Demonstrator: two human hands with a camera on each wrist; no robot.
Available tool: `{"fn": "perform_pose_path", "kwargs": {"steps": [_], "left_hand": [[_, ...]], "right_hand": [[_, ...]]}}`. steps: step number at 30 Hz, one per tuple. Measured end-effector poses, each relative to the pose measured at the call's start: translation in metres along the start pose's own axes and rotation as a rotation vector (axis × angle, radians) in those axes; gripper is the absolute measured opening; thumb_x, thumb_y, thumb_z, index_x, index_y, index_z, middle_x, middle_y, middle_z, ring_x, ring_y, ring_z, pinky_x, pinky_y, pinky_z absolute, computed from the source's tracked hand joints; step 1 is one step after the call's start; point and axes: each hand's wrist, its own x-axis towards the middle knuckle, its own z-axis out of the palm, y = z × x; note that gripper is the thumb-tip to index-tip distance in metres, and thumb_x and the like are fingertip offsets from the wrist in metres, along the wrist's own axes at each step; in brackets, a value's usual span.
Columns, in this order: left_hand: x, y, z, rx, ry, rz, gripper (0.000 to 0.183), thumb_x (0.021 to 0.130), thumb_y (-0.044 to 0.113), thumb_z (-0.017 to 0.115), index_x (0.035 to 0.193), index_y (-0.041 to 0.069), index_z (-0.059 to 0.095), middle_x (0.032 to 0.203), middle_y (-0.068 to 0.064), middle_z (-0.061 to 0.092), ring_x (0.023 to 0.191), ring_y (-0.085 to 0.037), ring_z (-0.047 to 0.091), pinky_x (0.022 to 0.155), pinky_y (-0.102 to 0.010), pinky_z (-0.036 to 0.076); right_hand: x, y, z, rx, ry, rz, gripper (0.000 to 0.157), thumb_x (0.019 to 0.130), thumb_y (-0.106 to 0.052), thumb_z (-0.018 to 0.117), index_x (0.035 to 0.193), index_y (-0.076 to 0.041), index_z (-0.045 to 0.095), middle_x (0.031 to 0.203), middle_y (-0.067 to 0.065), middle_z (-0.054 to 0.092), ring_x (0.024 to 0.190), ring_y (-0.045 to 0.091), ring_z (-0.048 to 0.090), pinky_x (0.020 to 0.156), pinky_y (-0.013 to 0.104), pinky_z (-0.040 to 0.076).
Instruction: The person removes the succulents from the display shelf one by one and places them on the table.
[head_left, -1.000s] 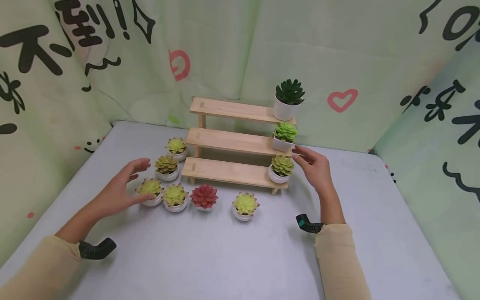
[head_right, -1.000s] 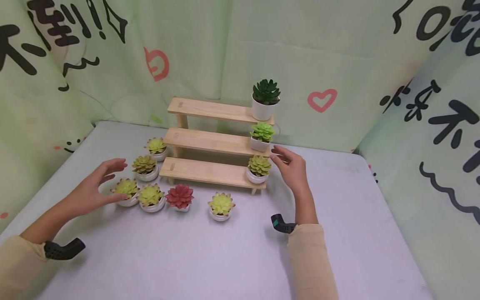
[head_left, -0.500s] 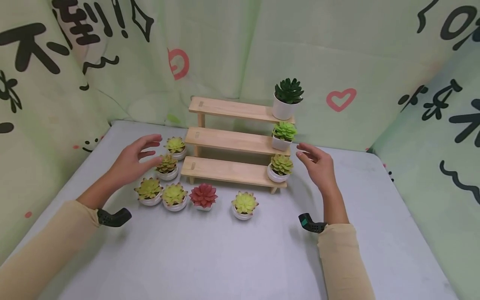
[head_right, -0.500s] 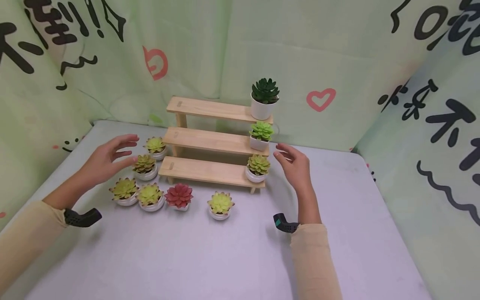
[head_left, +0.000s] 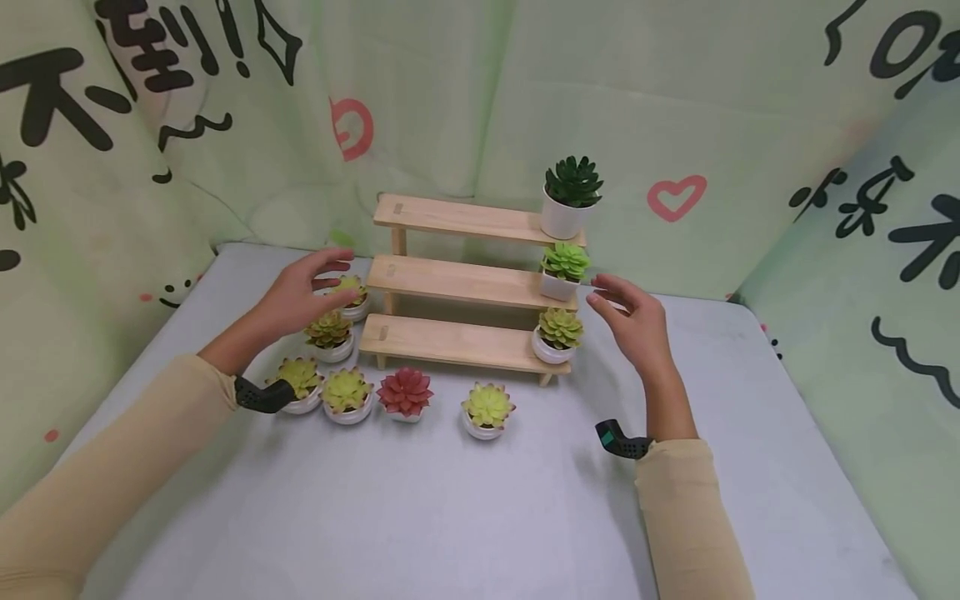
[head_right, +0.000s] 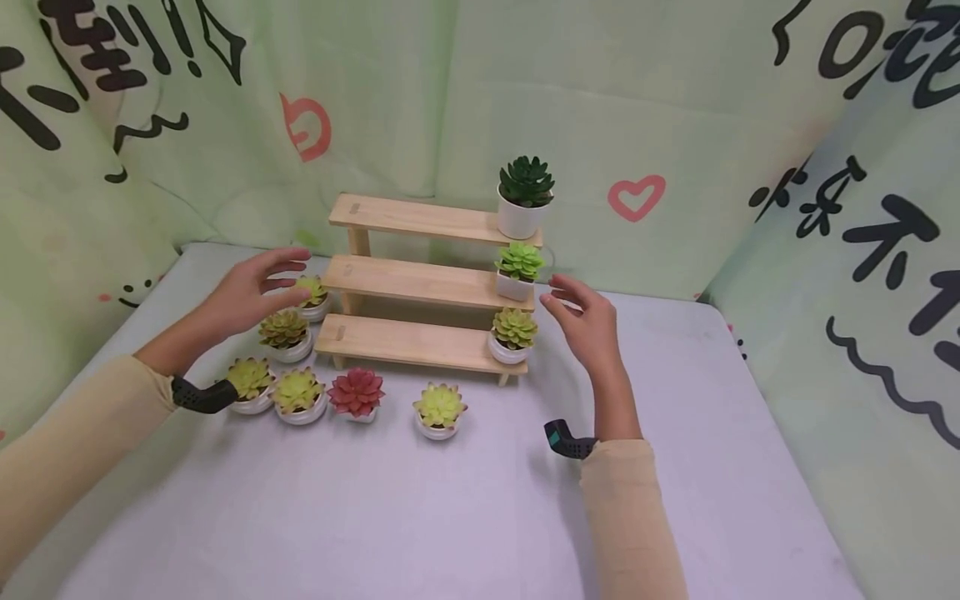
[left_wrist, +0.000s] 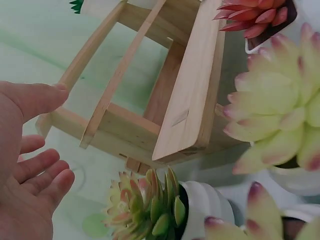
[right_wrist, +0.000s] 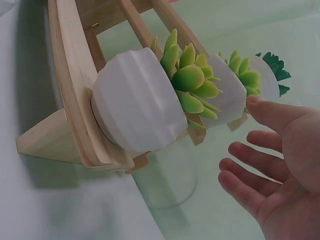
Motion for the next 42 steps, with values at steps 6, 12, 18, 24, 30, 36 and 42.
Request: {"fn": "perform_pose_path", "kwargs": {"steps": [6,12,18,24,30,36,42], "left_hand": [[0.019,-0.002,0.006,-0.016,-0.030,0.001,0.068,0.092,0.028,0.067,0.148,0.007,0.035,0.151,-0.017,0.038,0.136,-0.036,0.041,0.111,-0.049,0.040],[0.032,-0.004,0.010,-0.023,-0.049,-0.024,0.071,0.090,0.031,0.068,0.149,0.008,0.034,0.152,-0.017,0.036,0.139,-0.036,0.038,0.114,-0.050,0.036],[0.043,-0.008,0.014,-0.016,-0.071,-0.008,0.078,0.086,0.031,0.073,0.149,0.008,0.033,0.154,-0.014,0.035,0.139,-0.034,0.037,0.114,-0.050,0.036],[0.051,-0.008,0.018,-0.050,-0.094,0.014,0.081,0.083,0.028,0.076,0.149,0.007,0.034,0.154,-0.014,0.035,0.139,-0.035,0.038,0.113,-0.050,0.037],[0.055,-0.011,0.021,-0.061,-0.097,0.035,0.079,0.083,0.023,0.077,0.147,0.003,0.036,0.151,-0.018,0.037,0.139,-0.037,0.037,0.113,-0.050,0.037],[0.055,-0.014,0.024,-0.084,-0.073,0.027,0.074,0.083,0.023,0.076,0.145,0.003,0.039,0.148,-0.018,0.041,0.137,-0.037,0.041,0.113,-0.050,0.038],[0.053,-0.014,0.026,-0.107,-0.050,0.023,0.075,0.083,0.022,0.077,0.145,0.004,0.040,0.148,-0.017,0.043,0.136,-0.036,0.043,0.113,-0.049,0.038]], "right_hand": [[0.001,-0.007,0.000,0.033,0.005,-0.014,0.047,0.094,-0.031,0.064,0.136,-0.012,0.055,0.135,0.010,0.059,0.126,0.024,0.055,0.108,0.044,0.044],[0.003,-0.013,0.002,0.086,-0.002,-0.004,0.053,0.092,-0.031,0.066,0.139,-0.013,0.052,0.138,0.010,0.056,0.128,0.025,0.054,0.109,0.040,0.043],[0.006,-0.016,0.006,0.084,0.004,0.014,0.062,0.089,-0.038,0.068,0.143,-0.015,0.047,0.141,0.009,0.053,0.131,0.024,0.051,0.111,0.040,0.041],[0.010,-0.017,0.009,0.079,0.008,0.035,0.064,0.088,-0.039,0.069,0.144,-0.016,0.045,0.142,0.009,0.051,0.131,0.023,0.051,0.111,0.039,0.042],[0.013,-0.021,0.011,0.087,0.004,0.017,0.066,0.088,-0.035,0.070,0.144,-0.013,0.045,0.145,0.011,0.049,0.131,0.025,0.050,0.111,0.042,0.041],[0.015,-0.024,0.014,0.076,0.000,0.018,0.066,0.087,-0.036,0.070,0.144,-0.013,0.045,0.147,0.010,0.047,0.132,0.027,0.050,0.111,0.043,0.042],[0.018,-0.024,0.018,0.086,-0.003,0.013,0.064,0.087,-0.034,0.071,0.143,-0.015,0.046,0.144,0.009,0.050,0.131,0.026,0.051,0.109,0.041,0.044]]}}
